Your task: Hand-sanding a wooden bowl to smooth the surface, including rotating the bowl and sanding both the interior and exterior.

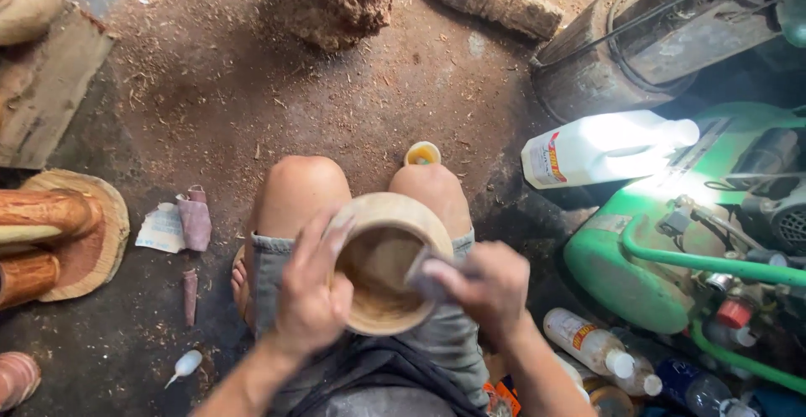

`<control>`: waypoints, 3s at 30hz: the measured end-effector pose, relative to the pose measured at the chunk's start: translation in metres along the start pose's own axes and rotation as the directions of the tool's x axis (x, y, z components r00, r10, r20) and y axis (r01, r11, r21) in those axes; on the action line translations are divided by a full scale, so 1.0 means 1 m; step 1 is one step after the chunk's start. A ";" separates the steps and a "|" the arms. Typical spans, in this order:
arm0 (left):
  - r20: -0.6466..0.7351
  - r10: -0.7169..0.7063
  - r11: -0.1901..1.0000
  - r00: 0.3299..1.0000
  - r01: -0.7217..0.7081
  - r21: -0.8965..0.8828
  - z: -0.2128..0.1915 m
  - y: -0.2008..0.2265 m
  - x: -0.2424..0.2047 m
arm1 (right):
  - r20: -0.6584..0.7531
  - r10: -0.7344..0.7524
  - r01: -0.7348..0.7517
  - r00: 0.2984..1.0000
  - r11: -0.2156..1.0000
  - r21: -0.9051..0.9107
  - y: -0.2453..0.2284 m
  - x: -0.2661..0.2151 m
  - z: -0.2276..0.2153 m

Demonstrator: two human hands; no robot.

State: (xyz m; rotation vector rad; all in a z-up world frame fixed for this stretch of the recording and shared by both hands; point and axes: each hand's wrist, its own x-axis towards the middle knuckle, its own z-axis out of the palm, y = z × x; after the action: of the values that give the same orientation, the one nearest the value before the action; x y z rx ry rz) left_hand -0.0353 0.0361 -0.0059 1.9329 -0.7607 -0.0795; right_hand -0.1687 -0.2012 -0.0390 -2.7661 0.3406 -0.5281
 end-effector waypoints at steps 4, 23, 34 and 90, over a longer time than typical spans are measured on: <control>0.283 0.168 0.986 0.944 -0.160 -0.051 -0.024 -0.008 0.057 | 0.048 0.066 -0.074 0.997 0.980 0.187 -0.033 0.020 -0.011; 0.281 0.066 0.970 0.957 0.005 -0.244 -0.003 -0.027 0.060 | -0.051 0.116 -0.098 0.992 0.956 0.277 -0.017 -0.003 0.024; 0.621 0.252 0.926 0.742 0.002 -0.378 0.000 -0.035 0.092 | -0.080 0.246 -0.211 0.966 0.928 0.306 0.010 0.009 0.027; 0.473 0.317 0.796 0.822 0.041 -0.603 0.000 -0.044 0.089 | 0.074 0.255 -0.261 0.964 0.864 0.430 -0.038 -0.043 0.022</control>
State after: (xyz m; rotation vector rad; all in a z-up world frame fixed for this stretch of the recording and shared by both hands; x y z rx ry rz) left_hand 0.0565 0.0009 -0.0191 1.2271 -1.1099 -0.7365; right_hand -0.1921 -0.1484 -0.0598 -2.2438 0.5113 -0.4498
